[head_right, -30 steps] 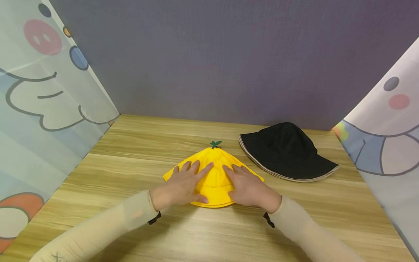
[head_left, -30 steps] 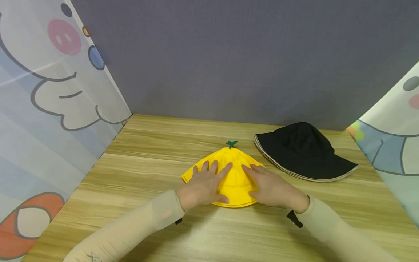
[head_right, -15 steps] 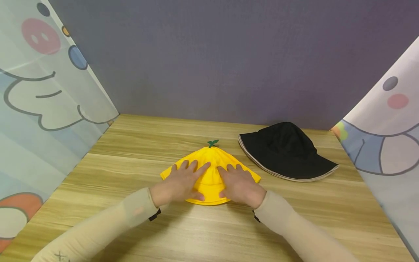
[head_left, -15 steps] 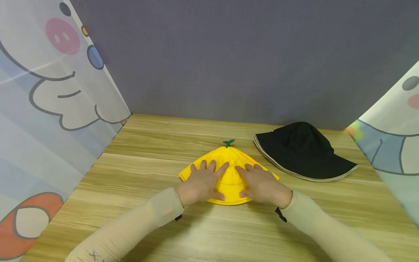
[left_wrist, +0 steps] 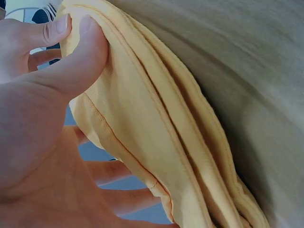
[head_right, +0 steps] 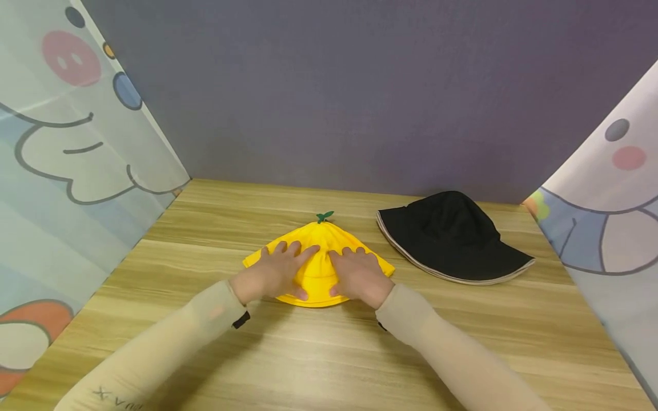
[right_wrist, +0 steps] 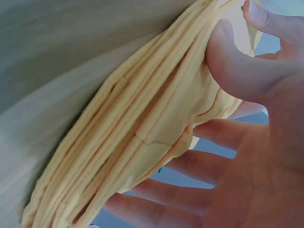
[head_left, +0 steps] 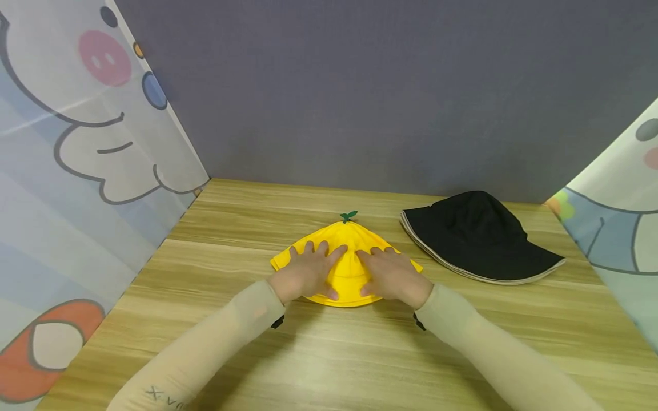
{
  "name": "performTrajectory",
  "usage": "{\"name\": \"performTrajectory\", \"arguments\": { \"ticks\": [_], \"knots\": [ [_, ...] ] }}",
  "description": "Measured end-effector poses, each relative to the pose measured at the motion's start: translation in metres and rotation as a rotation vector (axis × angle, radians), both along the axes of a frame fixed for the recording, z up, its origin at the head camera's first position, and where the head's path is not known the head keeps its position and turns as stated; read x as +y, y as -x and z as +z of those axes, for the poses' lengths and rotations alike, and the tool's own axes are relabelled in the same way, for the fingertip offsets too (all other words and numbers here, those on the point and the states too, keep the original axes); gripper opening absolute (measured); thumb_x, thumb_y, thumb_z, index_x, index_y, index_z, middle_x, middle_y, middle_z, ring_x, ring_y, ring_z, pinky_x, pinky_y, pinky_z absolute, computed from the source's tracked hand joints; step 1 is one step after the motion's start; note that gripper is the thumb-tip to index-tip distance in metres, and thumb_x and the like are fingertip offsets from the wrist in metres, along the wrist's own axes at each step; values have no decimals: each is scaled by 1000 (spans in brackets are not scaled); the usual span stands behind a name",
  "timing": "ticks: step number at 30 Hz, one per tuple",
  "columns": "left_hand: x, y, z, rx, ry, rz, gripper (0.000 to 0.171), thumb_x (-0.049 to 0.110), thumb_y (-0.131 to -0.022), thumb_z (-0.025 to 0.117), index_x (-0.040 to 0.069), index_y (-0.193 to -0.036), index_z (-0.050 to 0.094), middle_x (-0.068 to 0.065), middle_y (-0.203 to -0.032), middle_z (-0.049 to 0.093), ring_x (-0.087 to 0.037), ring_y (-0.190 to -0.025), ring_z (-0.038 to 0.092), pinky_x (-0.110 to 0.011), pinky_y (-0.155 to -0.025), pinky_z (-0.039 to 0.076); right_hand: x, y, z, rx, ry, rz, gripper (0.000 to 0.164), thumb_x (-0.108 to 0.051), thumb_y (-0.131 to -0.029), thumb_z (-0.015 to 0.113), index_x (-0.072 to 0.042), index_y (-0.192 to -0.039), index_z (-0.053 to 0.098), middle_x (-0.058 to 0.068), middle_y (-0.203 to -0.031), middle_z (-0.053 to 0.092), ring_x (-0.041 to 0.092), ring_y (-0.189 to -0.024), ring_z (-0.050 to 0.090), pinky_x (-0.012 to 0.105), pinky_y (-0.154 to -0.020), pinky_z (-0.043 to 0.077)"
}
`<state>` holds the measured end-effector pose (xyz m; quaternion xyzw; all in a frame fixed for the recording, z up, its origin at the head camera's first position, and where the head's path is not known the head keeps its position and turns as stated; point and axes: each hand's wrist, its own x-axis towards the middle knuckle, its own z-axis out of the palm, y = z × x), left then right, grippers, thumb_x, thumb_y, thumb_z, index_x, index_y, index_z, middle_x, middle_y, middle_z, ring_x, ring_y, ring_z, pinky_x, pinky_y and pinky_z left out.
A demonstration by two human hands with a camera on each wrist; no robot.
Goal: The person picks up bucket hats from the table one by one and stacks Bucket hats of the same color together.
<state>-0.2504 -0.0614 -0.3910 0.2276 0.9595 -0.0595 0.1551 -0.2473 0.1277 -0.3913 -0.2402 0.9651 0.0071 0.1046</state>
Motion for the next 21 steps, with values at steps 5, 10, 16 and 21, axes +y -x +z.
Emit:
{"name": "performTrajectory", "arguments": {
  "ticks": [5, 10, 16, 21],
  "knots": [
    [-3, 5, 0, 5, 18, -6, 103, 67, -67, 61, 31, -146, 6, -13, -140, 27, -41, -120, 30, -67, -87, 30, -7, 3, -1, -12, 8, -12, 78, -50, -72, 71, -17, -136, 41, 7, -121, 51, 33, -102, 47, 53, -77, 42],
    [-7, 10, 4, -7, 28, 36, 105, 63, -64, 67, 31, -146, 10, -14, -139, 28, -41, -118, 32, -68, -86, 31, -17, 9, -1, 4, 0, -12, 77, -50, -71, 73, -17, -134, 44, 5, -115, 54, 32, -94, 48, 50, -73, 43],
    [-8, 18, 9, -33, 53, 55, 105, 61, -62, 70, 29, -144, 12, -17, -138, 27, -43, -117, 33, -69, -84, 32, -26, 17, 0, -2, -44, -28, 76, -51, -70, 73, -20, -133, 44, 4, -114, 53, 29, -91, 47, 48, -73, 43],
    [-11, 27, 10, -40, 63, 72, 108, 60, -60, 73, 29, -144, 13, -17, -139, 26, -42, -117, 34, -70, -84, 31, -33, 22, 1, -19, -34, -50, 76, -50, -71, 72, -19, -135, 43, 6, -120, 52, 33, -99, 46, 52, -79, 41]
  ]
}}
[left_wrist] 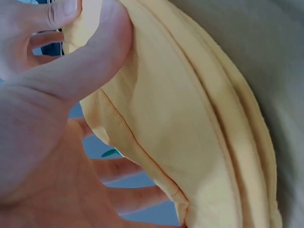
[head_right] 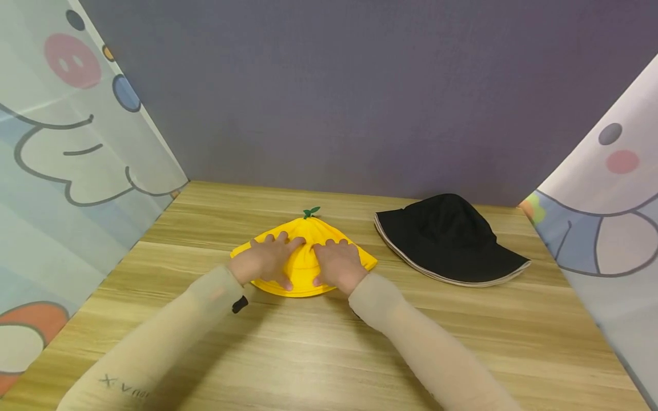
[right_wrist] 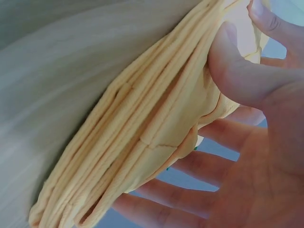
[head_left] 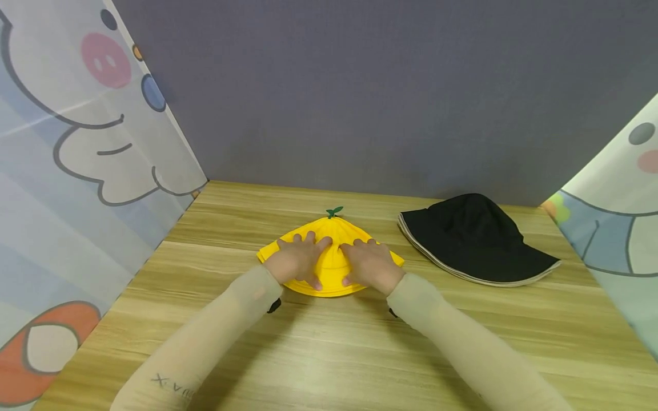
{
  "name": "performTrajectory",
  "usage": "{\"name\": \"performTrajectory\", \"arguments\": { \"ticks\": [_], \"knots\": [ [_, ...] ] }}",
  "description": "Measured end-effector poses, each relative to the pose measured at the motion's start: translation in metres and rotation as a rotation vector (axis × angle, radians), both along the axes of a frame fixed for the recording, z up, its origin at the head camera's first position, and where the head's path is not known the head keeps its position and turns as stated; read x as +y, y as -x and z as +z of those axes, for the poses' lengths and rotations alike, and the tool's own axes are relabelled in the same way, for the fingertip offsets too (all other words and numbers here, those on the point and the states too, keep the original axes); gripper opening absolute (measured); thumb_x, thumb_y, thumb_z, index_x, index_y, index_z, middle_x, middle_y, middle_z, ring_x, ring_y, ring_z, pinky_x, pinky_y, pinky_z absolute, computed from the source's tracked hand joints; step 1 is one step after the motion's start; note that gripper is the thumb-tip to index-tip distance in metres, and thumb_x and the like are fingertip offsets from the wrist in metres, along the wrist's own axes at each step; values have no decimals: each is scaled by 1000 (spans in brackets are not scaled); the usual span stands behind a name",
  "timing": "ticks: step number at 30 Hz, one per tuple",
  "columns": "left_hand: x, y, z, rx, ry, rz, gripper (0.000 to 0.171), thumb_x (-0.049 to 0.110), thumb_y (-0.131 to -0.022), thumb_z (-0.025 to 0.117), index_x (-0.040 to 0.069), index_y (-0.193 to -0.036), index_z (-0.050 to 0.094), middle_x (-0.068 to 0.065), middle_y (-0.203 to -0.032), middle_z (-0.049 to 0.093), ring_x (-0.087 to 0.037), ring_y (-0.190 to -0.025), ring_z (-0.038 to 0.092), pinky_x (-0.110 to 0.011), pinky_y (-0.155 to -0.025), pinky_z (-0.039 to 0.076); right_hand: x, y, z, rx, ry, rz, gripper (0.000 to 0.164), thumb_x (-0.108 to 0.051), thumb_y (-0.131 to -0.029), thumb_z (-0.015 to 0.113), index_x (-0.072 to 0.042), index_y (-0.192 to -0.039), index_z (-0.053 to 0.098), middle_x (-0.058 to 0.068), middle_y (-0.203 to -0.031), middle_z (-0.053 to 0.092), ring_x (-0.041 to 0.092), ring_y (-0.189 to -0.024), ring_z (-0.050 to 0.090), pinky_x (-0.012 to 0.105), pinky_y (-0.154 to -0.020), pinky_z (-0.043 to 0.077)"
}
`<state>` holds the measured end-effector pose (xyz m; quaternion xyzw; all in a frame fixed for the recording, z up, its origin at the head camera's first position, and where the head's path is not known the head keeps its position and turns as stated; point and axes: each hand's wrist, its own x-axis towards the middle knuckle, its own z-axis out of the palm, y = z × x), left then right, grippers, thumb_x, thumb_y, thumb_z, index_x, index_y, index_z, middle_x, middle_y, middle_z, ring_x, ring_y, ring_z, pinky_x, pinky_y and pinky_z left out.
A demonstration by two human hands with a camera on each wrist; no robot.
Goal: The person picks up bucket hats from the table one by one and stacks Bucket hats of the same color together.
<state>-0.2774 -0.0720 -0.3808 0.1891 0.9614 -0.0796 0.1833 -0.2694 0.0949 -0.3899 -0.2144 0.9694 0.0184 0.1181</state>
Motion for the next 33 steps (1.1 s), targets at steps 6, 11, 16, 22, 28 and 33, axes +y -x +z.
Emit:
{"name": "performTrajectory", "arguments": {
  "ticks": [6, 11, 16, 22, 28, 33],
  "knots": [
    [-8, 10, 0, -33, -4, 19, 109, 57, -62, 75, 29, -145, 11, -17, -141, 23, -42, -121, 30, -71, -85, 29, -10, 4, 1, -12, 14, -23, 77, -50, -73, 71, -20, -137, 41, 7, -128, 48, 35, -109, 42, 54, -87, 37],
    [-12, 15, 1, -39, -12, 21, 108, 57, -62, 76, 30, -144, 12, -17, -141, 23, -42, -120, 31, -71, -86, 28, -15, 9, 1, -21, 13, -41, 77, -50, -72, 71, -20, -136, 41, 7, -127, 48, 34, -108, 42, 53, -86, 37],
    [-15, 20, 2, -46, -35, 35, 109, 54, -60, 78, 30, -144, 13, -17, -140, 23, -42, -118, 33, -71, -86, 27, -20, 14, 1, -16, 14, -46, 76, -50, -72, 72, -20, -136, 42, 7, -128, 47, 34, -110, 41, 54, -87, 37],
    [-22, 28, 0, -57, -80, 52, 107, 50, -59, 80, 29, -143, 17, -17, -138, 26, -42, -117, 33, -73, -85, 25, -26, 19, -1, -23, 16, -59, 76, -50, -73, 70, -22, -137, 40, 6, -128, 47, 33, -110, 41, 52, -88, 37],
    [-27, 34, -1, -61, -93, 67, 108, 49, -59, 81, 30, -143, 16, -16, -136, 27, -44, -117, 32, -74, -85, 23, -29, 23, -2, -14, 53, -64, 77, -50, -73, 70, -22, -138, 39, 6, -130, 46, 32, -110, 41, 50, -87, 37],
    [-32, 39, -1, -58, -105, 79, 108, 47, -59, 81, 31, -144, 16, -16, -136, 27, -43, -118, 30, -74, -87, 21, -33, 27, -5, -15, 73, -83, 78, -50, -75, 68, -23, -140, 36, 6, -131, 44, 30, -110, 40, 49, -86, 38]
  ]
}}
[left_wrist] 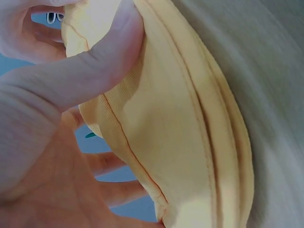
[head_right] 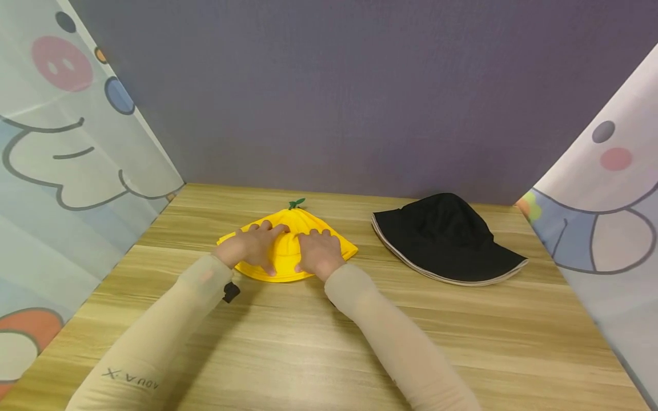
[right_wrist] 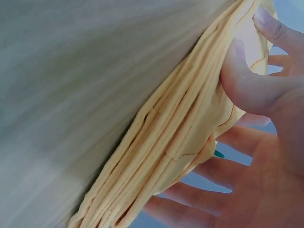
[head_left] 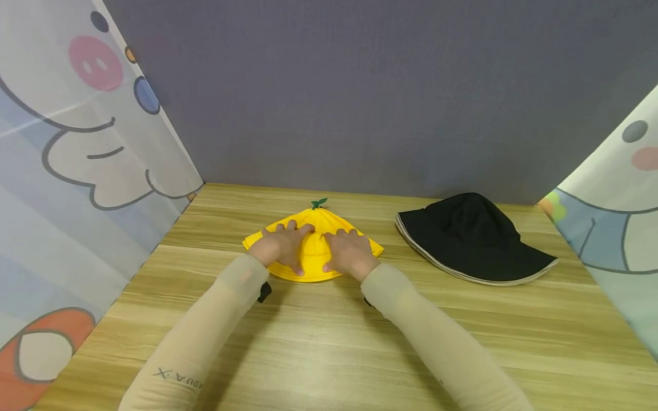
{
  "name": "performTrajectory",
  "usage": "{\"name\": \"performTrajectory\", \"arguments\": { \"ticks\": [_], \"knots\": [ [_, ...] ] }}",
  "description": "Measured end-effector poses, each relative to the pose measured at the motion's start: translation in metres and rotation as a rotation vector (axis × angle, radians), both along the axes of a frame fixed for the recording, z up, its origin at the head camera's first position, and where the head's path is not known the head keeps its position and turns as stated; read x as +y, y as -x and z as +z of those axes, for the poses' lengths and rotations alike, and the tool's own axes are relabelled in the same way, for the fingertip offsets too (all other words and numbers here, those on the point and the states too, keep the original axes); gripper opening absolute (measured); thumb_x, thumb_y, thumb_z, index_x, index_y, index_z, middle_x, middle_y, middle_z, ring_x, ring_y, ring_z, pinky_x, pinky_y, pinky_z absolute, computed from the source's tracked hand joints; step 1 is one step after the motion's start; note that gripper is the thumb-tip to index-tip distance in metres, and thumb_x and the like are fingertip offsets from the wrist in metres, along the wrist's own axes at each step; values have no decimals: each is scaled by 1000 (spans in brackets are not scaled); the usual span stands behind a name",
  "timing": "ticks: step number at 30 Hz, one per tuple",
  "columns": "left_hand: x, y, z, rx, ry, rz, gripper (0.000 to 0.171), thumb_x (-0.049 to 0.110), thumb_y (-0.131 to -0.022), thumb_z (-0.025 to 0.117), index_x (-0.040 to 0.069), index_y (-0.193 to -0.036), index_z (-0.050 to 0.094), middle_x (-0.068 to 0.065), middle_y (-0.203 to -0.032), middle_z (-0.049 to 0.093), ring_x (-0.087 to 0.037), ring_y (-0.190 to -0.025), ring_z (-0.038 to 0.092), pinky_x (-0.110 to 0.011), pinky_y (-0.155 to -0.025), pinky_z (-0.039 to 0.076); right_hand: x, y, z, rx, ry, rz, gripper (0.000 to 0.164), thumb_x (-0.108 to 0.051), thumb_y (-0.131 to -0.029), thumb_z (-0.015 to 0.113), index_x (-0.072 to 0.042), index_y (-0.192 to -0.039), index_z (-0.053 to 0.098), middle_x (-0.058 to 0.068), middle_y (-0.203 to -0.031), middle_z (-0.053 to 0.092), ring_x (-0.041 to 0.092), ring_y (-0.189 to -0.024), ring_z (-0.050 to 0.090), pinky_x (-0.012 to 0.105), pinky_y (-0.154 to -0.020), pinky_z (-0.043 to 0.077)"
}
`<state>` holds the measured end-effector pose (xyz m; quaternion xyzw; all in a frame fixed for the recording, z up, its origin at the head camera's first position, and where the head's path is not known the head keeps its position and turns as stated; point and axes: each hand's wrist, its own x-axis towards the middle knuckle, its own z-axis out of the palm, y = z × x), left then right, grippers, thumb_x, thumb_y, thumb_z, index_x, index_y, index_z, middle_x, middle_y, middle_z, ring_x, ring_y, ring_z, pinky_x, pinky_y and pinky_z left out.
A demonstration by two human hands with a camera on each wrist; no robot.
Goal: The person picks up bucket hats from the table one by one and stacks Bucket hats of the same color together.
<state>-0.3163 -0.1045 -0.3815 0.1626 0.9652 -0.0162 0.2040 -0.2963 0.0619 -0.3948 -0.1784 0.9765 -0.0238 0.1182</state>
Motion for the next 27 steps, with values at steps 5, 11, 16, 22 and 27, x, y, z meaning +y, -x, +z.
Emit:
{"name": "performTrajectory", "arguments": {
  "ticks": [5, 11, 16, 22, 27],
  "knots": [
    [-5, 5, -2, 14, -27, 18, 106, 46, -60, 81, 31, -143, 17, -15, -134, 28, -43, -118, 29, -74, -88, 19, -2, 6, -2, -20, 37, -15, 78, -48, -77, 67, -23, -142, 32, 7, -135, 39, 31, -114, 35, 50, -87, 37],
    [-13, 10, -10, 42, -61, 43, 103, 49, -64, 78, 33, -144, 16, -14, -138, 26, -41, -124, 22, -72, -92, 12, 5, 11, -11, -6, 95, -14, 76, -51, -82, 61, -24, -144, 26, 9, -147, 23, 34, -132, 14, 54, -99, 26],
    [-20, 8, -15, 57, -87, 66, 101, 48, -66, 77, 33, -145, 15, -15, -144, 16, -41, -130, 10, -72, -94, 6, 15, 7, -18, 37, 152, 80, 71, -51, -87, 53, -20, -145, 24, 14, -148, 16, 34, -133, 7, 53, -102, 22],
    [-21, -1, -15, 104, -137, 63, 100, 41, -69, 77, 31, -146, 14, -17, -146, 12, -42, -131, 2, -69, -96, 3, 33, 0, -19, 42, 256, 126, 67, -48, -89, 53, -18, -143, 28, 13, -148, 17, 29, -134, 7, 51, -104, 19],
    [-19, -14, -12, 165, -152, 47, 89, 39, -80, 68, 27, -147, 10, -18, -147, 10, -42, -131, -2, -65, -99, 1, 49, -1, -12, 94, 353, 94, 62, -48, -89, 53, -15, -139, 37, 12, -145, 28, 27, -131, 19, 52, -102, 24]
  ]
}}
